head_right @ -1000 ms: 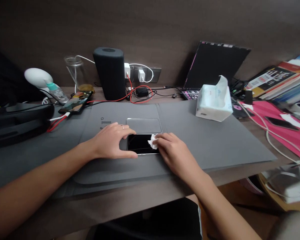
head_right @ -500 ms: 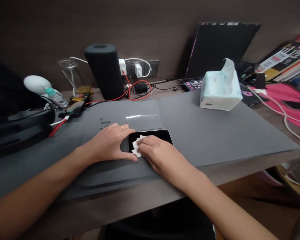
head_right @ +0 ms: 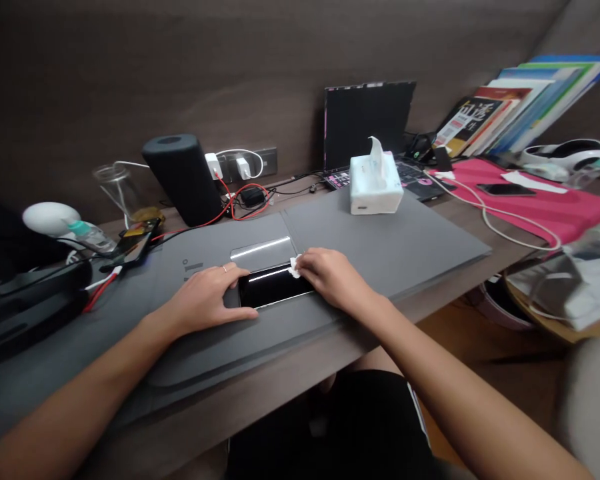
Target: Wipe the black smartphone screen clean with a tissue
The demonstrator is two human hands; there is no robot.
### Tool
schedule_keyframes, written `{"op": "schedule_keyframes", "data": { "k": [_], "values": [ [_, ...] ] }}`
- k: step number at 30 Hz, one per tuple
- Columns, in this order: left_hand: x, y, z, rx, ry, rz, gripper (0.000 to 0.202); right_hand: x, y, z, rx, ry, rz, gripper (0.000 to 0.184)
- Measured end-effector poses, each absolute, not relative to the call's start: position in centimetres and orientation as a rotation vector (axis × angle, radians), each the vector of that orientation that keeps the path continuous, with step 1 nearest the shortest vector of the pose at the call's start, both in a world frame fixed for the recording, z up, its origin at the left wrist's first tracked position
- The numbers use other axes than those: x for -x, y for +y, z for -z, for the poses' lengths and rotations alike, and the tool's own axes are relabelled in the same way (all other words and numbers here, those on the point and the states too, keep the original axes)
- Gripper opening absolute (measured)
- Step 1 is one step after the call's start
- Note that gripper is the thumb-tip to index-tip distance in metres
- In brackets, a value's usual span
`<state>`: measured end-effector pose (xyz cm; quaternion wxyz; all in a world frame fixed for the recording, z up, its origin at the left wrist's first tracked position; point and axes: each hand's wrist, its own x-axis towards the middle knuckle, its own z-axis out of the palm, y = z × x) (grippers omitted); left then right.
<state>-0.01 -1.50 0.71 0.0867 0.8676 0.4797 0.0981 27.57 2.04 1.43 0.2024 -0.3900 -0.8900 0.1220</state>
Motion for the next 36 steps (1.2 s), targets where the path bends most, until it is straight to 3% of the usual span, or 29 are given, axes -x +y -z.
{"op": "schedule_keyframes", "data": {
  "k": [12, 19, 27, 33, 36],
  "values": [
    [-0.1, -1.5, -0.8, -2.432, 1.539, -0.275, 0.091, -18.3, 0.8, -0.6, 0.837, -2.618, -0.289, 0.019],
    [0.1, -1.8, -1.0, -2.521, 1.417, -0.22, 0.08, -21.3, -1.7, -1.5, 0.728, -2.669, -0.372, 0.021],
    [0.2, -1.4, -0.8, -2.532, 1.414, -0.178, 0.083, -29.6, -0.6, -1.1, 1.0, -2.465, -0.331, 0.02],
    [0.4, -1.1, -1.1, -2.483, 1.421, -0.242, 0.079, -25.3, 2.0, -0.8, 0.943, -2.489, -0.314, 0.02],
    [0.8, -1.1, -1.4, -2.488, 1.434, -0.345, 0.065, -21.2, 1.8, -0.7, 0.825, -2.564, -0.357, 0.018]
  ]
}}
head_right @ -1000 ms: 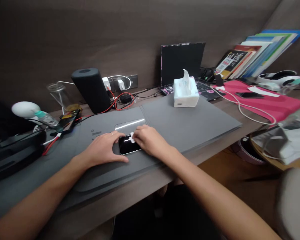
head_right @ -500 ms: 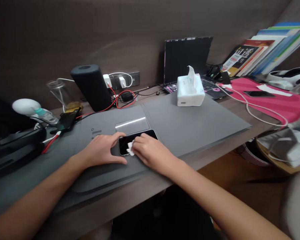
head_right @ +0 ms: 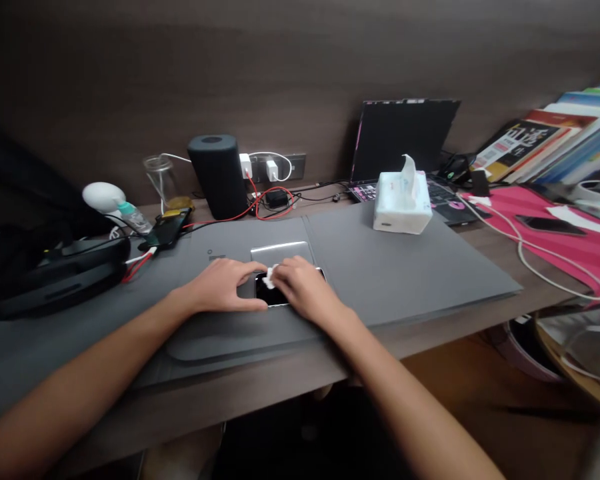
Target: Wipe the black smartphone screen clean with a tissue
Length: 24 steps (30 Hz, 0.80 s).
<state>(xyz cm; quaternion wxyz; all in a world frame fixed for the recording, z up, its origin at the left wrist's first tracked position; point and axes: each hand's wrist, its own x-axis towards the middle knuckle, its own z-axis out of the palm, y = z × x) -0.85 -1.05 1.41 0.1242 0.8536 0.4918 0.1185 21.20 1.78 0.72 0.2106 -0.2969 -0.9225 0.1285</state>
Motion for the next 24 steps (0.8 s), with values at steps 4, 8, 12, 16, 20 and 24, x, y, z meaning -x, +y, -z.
{"op": "schedule_keyframes", "data": {
  "k": [4, 8, 12, 16, 20, 24],
  "values": [
    [1.4, -1.0, -1.6, -2.438, 1.473, -0.461, 0.039, -18.4, -0.7, -0.8, 0.707, -2.643, -0.398, 0.021],
    [1.1, -1.1, -1.6, -2.437, 1.478, -0.443, 0.038, -20.8, -2.7, -1.5, 0.672, -2.672, -0.49, 0.02],
    [0.7, -1.2, -1.3, -2.459, 1.479, -0.43, 0.036, -25.7, -2.6, -1.6, 0.818, -2.578, -0.515, 0.02],
    [0.7, -1.1, -0.4, -2.494, 1.418, -0.581, 0.027, -29.4, -1.2, -1.6, 1.034, -2.512, -0.459, 0.02],
    [0.6, -1.0, 0.3, -2.489, 1.388, -0.74, 0.028, -30.6, 1.2, -2.5, 1.152, -2.471, -0.309, 0.02],
    [0.7, -0.8, 0.4, -2.441, 1.398, -0.826, 0.026, -29.5, 4.3, -4.2, 1.181, -2.437, -0.126, 0.032]
  ]
}}
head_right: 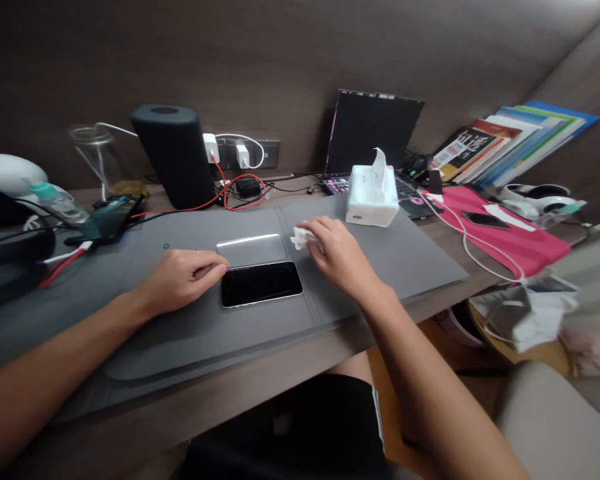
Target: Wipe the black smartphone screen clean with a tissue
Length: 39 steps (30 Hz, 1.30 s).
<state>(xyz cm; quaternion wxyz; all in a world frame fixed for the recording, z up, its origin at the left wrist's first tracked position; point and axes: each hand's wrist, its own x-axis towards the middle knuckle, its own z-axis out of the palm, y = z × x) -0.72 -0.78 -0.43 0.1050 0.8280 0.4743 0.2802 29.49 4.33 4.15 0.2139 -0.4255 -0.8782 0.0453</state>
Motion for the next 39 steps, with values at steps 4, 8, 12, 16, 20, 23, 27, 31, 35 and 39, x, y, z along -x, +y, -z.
{"op": "schedule_keyframes", "data": {
  "k": [4, 8, 12, 16, 20, 23, 27, 31, 35, 39],
  "values": [
    [1.1, -0.3, 0.3, -2.393, 1.43, -0.99, 0.023, -26.4, 6.5, -4.6, 1.037, -2.577, -0.075, 0.056],
    [1.2, 0.2, 0.2, -2.36, 1.513, -1.079, 0.028, -23.4, 7.9, -3.5, 1.039, -2.741, -0.292, 0.059],
    [1.2, 0.4, 0.5, -2.251, 1.531, -1.124, 0.039, -22.4, 9.0, -2.6, 1.111, -2.765, -0.378, 0.059],
    [1.3, 0.5, 1.1, -2.172, 1.573, -1.115, 0.046, -22.9, 8.9, -3.5, 1.141, -2.714, -0.397, 0.029],
    [1.5, 0.5, 1.4, -2.179, 1.443, -1.097, 0.051, -24.1, 7.0, -4.8, 1.063, -2.646, -0.409, 0.013],
    [1.6, 0.4, 1.3, -2.296, 1.259, -0.923, 0.06, -25.5, 4.6, -4.7, 0.889, -2.63, -0.435, 0.018],
    [1.5, 0.0, 0.7, -2.423, 1.065, -0.651, 0.066, -27.2, 1.3, -3.1, 0.791, -2.646, -0.383, 0.023],
    [1.6, -0.3, 0.0, -2.432, 1.02, -0.599, 0.071, -27.5, -0.2, -1.4, 0.828, -2.617, -0.364, 0.024],
    [1.8, -0.3, 0.0, -2.451, 0.998, -0.623, 0.074, -27.4, -0.5, -0.4, 0.872, -2.574, -0.357, 0.028],
    [1.9, -0.2, 0.3, -2.481, 0.987, -0.647, 0.063, -28.1, -0.4, -0.2, 0.909, -2.54, -0.326, 0.031]
  ]
}}
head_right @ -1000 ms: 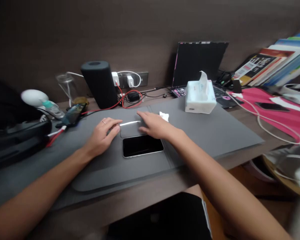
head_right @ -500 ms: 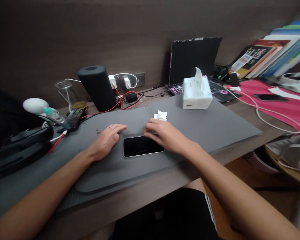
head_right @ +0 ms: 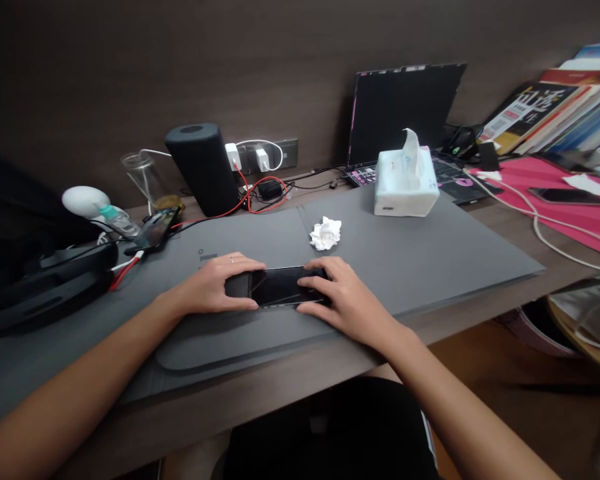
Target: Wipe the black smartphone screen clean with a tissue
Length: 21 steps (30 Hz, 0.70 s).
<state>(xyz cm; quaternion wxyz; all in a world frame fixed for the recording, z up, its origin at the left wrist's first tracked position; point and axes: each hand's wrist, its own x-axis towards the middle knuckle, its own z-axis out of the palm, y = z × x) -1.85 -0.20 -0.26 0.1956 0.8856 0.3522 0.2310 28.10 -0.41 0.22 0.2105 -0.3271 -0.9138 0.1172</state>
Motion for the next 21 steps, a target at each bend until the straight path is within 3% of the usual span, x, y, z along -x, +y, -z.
{"op": "schedule_keyframes", "data": {
  "k": [7, 13, 21],
  "values": [
    [2.1, 0.0, 0.4, -2.449, 0.987, -0.671, 0.069, -29.9, 0.6, -0.1, 1.038, -2.497, -0.494, 0.05],
    [2.0, -0.1, 0.2, -2.472, 0.97, -0.646, 0.069, -30.1, 0.8, 0.4, 1.102, -2.445, -0.516, 0.037],
    [1.9, 0.0, 0.5, -2.451, 0.933, -0.69, 0.06, -30.4, 0.7, 0.3, 1.147, -2.426, -0.506, 0.038]
  ]
}}
